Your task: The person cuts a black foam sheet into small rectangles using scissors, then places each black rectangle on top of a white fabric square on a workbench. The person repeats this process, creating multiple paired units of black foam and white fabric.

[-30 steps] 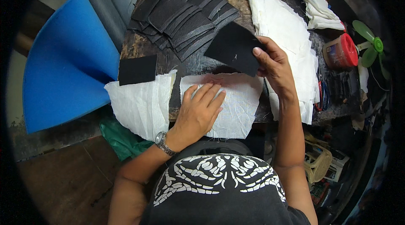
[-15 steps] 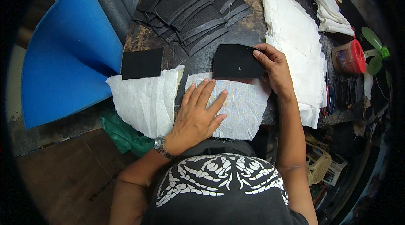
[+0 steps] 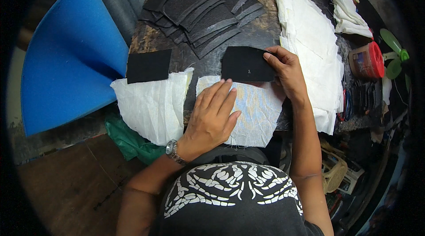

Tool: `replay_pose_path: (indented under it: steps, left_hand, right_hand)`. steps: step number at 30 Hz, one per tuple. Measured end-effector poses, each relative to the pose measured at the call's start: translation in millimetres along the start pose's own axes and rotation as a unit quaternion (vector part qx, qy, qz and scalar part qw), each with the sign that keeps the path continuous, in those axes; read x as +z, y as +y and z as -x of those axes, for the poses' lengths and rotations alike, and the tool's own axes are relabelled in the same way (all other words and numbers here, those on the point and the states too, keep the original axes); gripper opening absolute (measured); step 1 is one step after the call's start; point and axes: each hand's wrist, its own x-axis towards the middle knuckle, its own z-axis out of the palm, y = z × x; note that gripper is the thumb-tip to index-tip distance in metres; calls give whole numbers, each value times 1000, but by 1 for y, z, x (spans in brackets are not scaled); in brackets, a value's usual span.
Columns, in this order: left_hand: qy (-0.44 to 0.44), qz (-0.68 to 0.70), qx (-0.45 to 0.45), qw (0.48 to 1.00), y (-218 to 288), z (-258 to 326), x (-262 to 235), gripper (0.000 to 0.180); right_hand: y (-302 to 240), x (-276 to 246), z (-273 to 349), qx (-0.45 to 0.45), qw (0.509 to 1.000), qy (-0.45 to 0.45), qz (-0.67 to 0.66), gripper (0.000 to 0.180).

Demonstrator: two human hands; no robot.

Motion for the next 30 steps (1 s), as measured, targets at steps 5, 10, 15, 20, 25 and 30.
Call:
replay_pose_path:
  steps: [5, 10, 15, 20, 25, 30]
  left_hand:
    - [-32, -22, -7, 999, 2, -13, 12, 55]
    - [-49, -59, -25, 997, 2, -14, 16, 59]
    - [-59, -92, -28, 994, 4, -17, 17, 62]
    - [-70, -125, -32, 989, 10, -22, 14, 63]
    - [-67, -160, -44, 984, 16, -26, 21, 64]
    - [-57, -178, -43, 981, 14, -26, 26, 62]
  right_hand:
    - [5, 6, -7, -48, 999, -2, -16, 14]
    - [-1, 0, -3, -35, 999, -26, -22, 32]
    - [-4, -2, 0, -27, 990, -43, -129, 36]
    - [9, 1, -7, -95, 995, 0, -1, 38]
    - [18, 2, -11, -133, 988, 23, 72, 34]
    - [7, -7, 2, -187, 955, 193, 124, 30]
